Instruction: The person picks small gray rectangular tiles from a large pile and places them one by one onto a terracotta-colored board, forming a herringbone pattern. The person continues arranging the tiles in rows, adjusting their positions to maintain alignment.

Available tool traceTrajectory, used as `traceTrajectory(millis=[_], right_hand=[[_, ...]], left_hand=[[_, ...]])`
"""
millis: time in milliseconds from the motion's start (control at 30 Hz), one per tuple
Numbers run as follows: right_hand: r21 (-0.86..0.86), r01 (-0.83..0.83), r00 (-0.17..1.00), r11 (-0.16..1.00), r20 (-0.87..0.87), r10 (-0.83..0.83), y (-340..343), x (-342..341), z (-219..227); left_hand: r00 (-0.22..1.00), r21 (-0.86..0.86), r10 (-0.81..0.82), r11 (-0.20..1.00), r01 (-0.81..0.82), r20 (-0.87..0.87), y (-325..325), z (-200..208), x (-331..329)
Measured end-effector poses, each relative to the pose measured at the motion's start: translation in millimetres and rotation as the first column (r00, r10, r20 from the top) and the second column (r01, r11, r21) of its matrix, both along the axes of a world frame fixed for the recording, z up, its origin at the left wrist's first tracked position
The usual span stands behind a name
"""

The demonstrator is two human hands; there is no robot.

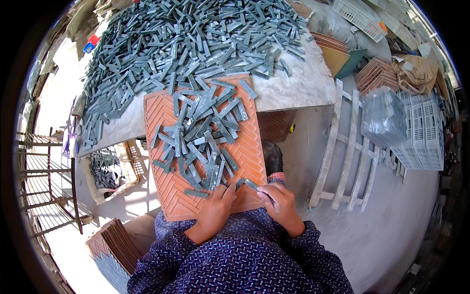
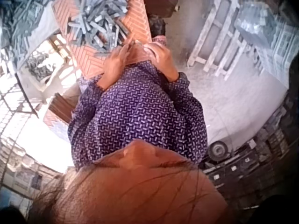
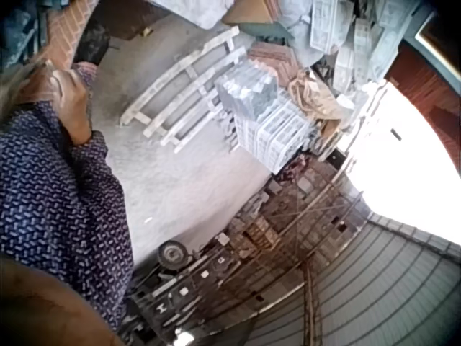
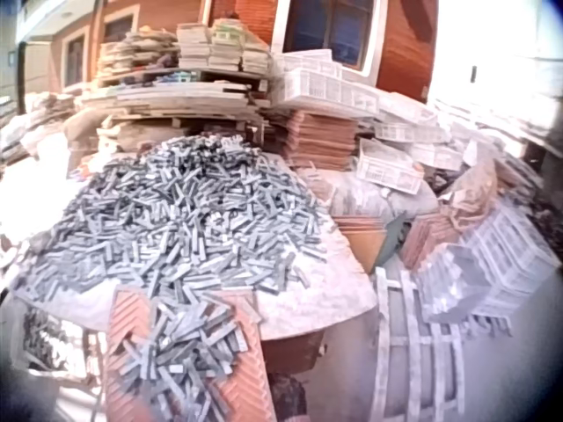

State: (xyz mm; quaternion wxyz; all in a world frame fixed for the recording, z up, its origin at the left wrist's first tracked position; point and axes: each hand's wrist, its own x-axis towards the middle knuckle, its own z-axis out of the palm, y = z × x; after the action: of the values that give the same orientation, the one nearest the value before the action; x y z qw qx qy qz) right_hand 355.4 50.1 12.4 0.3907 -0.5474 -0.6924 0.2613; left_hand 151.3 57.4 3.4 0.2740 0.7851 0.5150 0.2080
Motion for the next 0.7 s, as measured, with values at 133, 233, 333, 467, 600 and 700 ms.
traceTrajectory(millis=[133, 233, 333, 467, 600, 700], right_hand=[[0.061, -0.037, 0.999, 0.997, 0.012, 0.036, 10.5, -5.1, 6.0], [0.065, -0.078, 0.996, 0.995, 0.050, 0.075, 26.0, -10.2, 9.3], [0.023, -0.102, 0.990, 0.995, 0.100, 0.099, 46.8, -22.1, 8.6], [-0.021, -0.146, 0.961, 0.989, 0.237, 0.146, 73.1, -38.3, -0.1], [-0.125, -0.176, 0.946, 0.977, 0.251, 0.202, 84.6, -40.1, -1.3], [-0.180, -0.152, 0.951, 0.972, 0.239, 0.193, 84.8, -35.8, -2.9]], left_hand=[[0.999, 0.010, -0.034, 0.999, 0.034, 0.002, 6.9, -1.5, 5.8], [0.998, 0.037, -0.054, 0.998, 0.056, -0.028, 4.7, -11.0, 4.7], [0.996, 0.078, -0.072, 0.994, 0.077, -0.061, 5.6, -6.7, 2.6], [0.999, 0.097, -0.020, 0.995, 0.023, -0.027, 7.9, -6.7, -7.1], [0.996, 0.123, 0.081, 0.989, -0.076, -0.037, 11.6, -10.8, -26.5], [0.980, 0.169, 0.197, 0.967, -0.188, -0.036, 15.5, -2.4, -35.0]])
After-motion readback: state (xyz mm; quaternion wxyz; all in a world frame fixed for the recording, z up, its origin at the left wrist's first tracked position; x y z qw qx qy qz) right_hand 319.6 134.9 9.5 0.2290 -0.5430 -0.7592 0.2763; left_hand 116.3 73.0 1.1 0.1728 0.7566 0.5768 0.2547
